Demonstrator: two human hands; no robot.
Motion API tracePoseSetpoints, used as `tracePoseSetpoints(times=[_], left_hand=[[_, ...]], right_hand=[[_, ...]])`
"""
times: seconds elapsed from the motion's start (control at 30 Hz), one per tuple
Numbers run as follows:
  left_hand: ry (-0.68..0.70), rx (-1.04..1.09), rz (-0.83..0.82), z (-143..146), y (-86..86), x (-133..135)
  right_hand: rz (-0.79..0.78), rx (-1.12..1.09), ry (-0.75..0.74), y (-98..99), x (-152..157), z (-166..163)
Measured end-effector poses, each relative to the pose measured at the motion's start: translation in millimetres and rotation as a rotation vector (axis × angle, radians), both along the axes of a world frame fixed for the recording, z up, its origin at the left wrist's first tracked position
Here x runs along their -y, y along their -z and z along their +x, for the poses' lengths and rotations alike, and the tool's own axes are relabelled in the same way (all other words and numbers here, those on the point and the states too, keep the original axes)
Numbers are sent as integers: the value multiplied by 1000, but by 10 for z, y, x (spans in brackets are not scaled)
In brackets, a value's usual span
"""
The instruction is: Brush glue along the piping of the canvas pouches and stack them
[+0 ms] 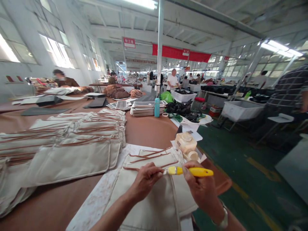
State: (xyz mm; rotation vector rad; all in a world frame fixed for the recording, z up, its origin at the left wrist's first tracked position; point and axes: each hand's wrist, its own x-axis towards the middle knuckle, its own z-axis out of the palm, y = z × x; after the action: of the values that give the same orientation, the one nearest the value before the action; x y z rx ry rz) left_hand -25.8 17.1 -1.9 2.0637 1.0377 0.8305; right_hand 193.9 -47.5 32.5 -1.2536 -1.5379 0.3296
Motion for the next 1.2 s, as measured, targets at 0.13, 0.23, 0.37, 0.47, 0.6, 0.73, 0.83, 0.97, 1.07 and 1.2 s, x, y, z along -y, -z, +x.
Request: tracePoseSetpoints(times=[0.13, 0.23, 0.37, 0.47, 0.6, 0.73, 0.83, 0.97, 1.07, 1.2], left_hand=[[-19, 0, 27, -5, -30, 46], [-54, -37, 110, 24, -39, 93], [-95, -79, 230, 63, -53, 179], [-116, -81, 288, 73, -72, 236], [-120, -82, 364, 91, -88, 284], [-89, -125, 502, 74, -121, 358], [29, -235, 656, 12, -185, 478], [166, -392, 948, -67, -263, 683], [217, -388, 1114, -89, -266, 806], [218, -372, 1196, -102, -232, 907]], right_hand=[[40, -46, 201, -91, 65, 105], [52, -53, 170, -114, 120, 71], [98, 1, 82, -117, 159, 3], [164, 16, 165, -131, 221, 15], [136, -1, 107, -95, 317, 11], [148, 36, 125, -74, 370, 90], [126, -76, 280, -135, 427, 259], [-19, -343, 215, -214, 507, 415], [-93, -412, 103, -238, 561, 359], [-191, -304, -69, -261, 692, 198]])
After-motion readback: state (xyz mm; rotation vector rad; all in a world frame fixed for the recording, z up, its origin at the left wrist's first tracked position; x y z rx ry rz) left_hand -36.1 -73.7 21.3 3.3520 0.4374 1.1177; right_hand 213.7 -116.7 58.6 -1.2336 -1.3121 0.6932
